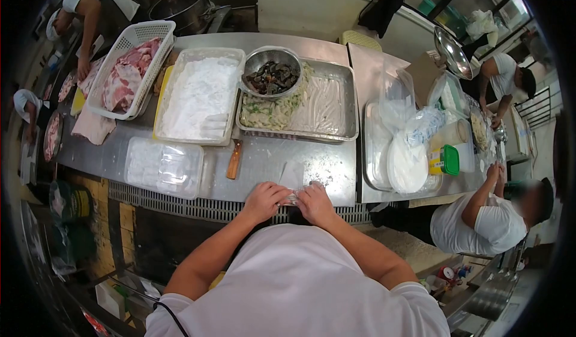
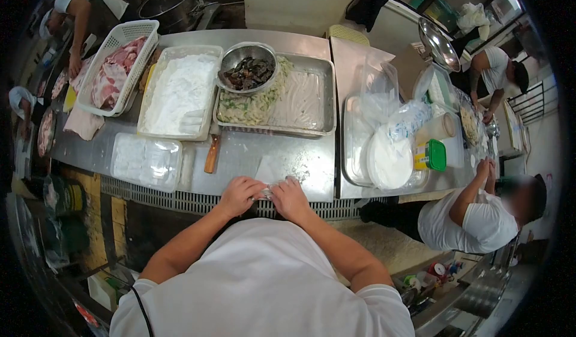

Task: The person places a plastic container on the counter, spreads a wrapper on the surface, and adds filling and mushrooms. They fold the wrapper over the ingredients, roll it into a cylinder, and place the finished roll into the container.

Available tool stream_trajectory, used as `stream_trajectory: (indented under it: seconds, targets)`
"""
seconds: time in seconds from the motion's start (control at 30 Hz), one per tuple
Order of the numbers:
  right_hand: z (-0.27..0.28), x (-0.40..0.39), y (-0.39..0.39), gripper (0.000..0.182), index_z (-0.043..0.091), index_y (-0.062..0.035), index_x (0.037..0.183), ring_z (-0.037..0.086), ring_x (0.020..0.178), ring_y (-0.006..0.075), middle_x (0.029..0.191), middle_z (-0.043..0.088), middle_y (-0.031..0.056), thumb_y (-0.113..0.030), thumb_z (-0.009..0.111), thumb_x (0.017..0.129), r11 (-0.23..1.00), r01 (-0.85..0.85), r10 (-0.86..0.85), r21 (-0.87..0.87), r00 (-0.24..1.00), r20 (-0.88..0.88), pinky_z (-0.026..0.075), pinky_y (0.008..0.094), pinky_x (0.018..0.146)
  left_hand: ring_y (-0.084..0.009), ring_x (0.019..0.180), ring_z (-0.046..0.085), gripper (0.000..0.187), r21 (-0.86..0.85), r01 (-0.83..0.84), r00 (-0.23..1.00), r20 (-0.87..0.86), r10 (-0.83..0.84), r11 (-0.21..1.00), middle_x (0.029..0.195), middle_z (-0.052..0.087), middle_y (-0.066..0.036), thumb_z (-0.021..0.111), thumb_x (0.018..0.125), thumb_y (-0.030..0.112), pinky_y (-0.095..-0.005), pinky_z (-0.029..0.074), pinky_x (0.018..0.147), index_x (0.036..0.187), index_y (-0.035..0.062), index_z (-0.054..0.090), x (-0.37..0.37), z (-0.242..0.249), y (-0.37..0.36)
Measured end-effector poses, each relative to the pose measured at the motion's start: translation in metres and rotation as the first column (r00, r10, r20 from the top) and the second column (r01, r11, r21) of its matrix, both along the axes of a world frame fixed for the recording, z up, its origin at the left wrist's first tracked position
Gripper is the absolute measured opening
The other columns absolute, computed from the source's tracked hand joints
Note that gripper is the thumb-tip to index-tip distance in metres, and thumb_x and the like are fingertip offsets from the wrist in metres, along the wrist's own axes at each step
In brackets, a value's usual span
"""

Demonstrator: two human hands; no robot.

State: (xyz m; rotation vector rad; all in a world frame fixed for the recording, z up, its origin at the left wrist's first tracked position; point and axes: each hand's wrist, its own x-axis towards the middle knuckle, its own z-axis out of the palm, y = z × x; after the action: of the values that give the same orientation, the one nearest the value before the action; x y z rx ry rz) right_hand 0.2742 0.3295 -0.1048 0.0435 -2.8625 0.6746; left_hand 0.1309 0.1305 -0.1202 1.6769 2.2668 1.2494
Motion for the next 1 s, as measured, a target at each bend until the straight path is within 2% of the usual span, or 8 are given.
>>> stream_trajectory:
  seconds: [0.17, 0.27, 0.37, 0.47, 0.57, 0.67, 0.87, 1.0]
  targets:
    - [0.003, -0.017, 0.0, 0.013, 0.075, -0.0043, 0.097, 0.061, 0.099, 0.0378, 0.1, 0.065, 0.0136, -0.009, 0.08, 0.086, 0.991, 0.119, -0.117, -0.062, 0.993, 0.033, 0.048, 0.0508, 0.089, -0.0303, 0.1, 0.064, 0.015, -0.045, -0.107, 0.994, 0.024, 0.108, 0.993, 0.103, 0.073, -0.004, 0.08, 0.094, 0.024, -0.0456, 0.052, 0.09, 0.103, 0.0129, 0.082, -0.002, -0.006, 0.017]
    - [0.009, -0.025, -0.001, 0.009, 0.072, -0.0053, 0.096, 0.06, 0.096, 0.0384, 0.098, 0.062, 0.0151, -0.011, 0.074, 0.089, 0.977, 0.186, -0.183, -0.103, 0.982, 0.037, 0.048, 0.0502, 0.088, -0.0312, 0.1, 0.063, 0.012, -0.133, -0.174, 0.982, 0.053, 0.182, 0.976, 0.098, 0.07, -0.005, 0.077, 0.096, 0.023, -0.0469, 0.051, 0.09, 0.097, 0.0125, 0.083, -0.005, 0.005, 0.029]
    - [0.024, -0.026, -0.002, 0.015, 0.07, -0.005, 0.101, 0.061, 0.097, 0.0371, 0.098, 0.061, 0.0141, -0.01, 0.074, 0.087, 0.997, 0.073, -0.074, -0.011, 0.983, -0.167, 0.049, 0.0498, 0.088, -0.0321, 0.101, 0.062, 0.013, -0.21, -0.193, 0.977, 0.047, 0.207, 0.958, 0.098, 0.07, -0.006, 0.075, 0.095, 0.022, -0.0477, 0.05, 0.093, 0.094, 0.0124, 0.083, -0.01, 0.005, 0.037]
    - [0.022, -0.024, -0.004, 0.028, 0.071, -0.003, 0.111, 0.061, 0.101, 0.0356, 0.102, 0.063, 0.0129, -0.008, 0.077, 0.085, 0.997, 0.001, 0.001, 0.073, 1.0, -0.021, 0.05, 0.0487, 0.093, -0.033, 0.103, 0.062, 0.011, -0.329, -0.147, 0.977, 0.099, 0.189, 0.933, 0.103, 0.069, -0.008, 0.076, 0.092, 0.018, -0.048, 0.05, 0.094, 0.099, 0.0114, 0.081, -0.017, 0.008, 0.04]
    - [0.017, -0.029, 0.001, 0.031, 0.068, -0.0022, 0.113, 0.062, 0.1, 0.0354, 0.102, 0.063, 0.0135, -0.01, 0.077, 0.085, 0.992, -0.05, 0.051, 0.118, 0.999, -0.001, 0.052, 0.0473, 0.092, -0.0334, 0.107, 0.063, 0.02, -0.095, -0.188, 0.973, 0.115, 0.199, 0.978, 0.11, 0.069, -0.01, 0.078, 0.09, 0.016, -0.0481, 0.049, 0.096, 0.109, 0.0102, 0.078, -0.018, 0.007, 0.036]
    - [0.014, -0.035, 0.007, 0.025, 0.068, -0.0019, 0.111, 0.063, 0.099, 0.0364, 0.102, 0.065, 0.015, -0.011, 0.076, 0.088, 0.992, -0.06, 0.053, 0.109, 0.997, 0.062, 0.053, 0.0459, 0.09, -0.0354, 0.112, 0.063, 0.028, -0.106, 0.008, 0.999, 0.042, -0.003, 0.994, 0.117, 0.067, -0.013, 0.081, 0.089, 0.011, -0.0478, 0.05, 0.098, 0.116, 0.0084, 0.074, -0.025, 0.018, 0.02]
    - [0.013, -0.035, 0.016, 0.016, 0.07, -0.002, 0.109, 0.065, 0.097, 0.0384, 0.101, 0.069, 0.0162, -0.01, 0.073, 0.095, 0.998, 0.008, -0.006, -0.064, 0.999, 0.033, 0.055, 0.047, 0.09, -0.0348, 0.108, 0.063, 0.024, -0.085, -0.03, 0.999, 0.025, 0.033, 0.996, 0.107, 0.068, -0.011, 0.077, 0.091, 0.009, -0.0464, 0.05, 0.095, 0.115, 0.0095, 0.074, -0.028, 0.013, 0.023]
    - [0.005, -0.037, 0.015, 0.017, 0.071, -0.0019, 0.11, 0.064, 0.1, 0.0388, 0.106, 0.068, 0.0171, -0.011, 0.073, 0.095, 0.999, 0.051, -0.05, -0.008, 0.998, 0.035, 0.054, 0.0476, 0.091, -0.0331, 0.103, 0.063, 0.013, -0.112, -0.104, 0.995, -0.008, 0.104, 0.988, 0.101, 0.067, -0.009, 0.074, 0.094, 0.012, -0.0464, 0.048, 0.091, 0.107, 0.0107, 0.075, -0.029, 0.004, 0.029]
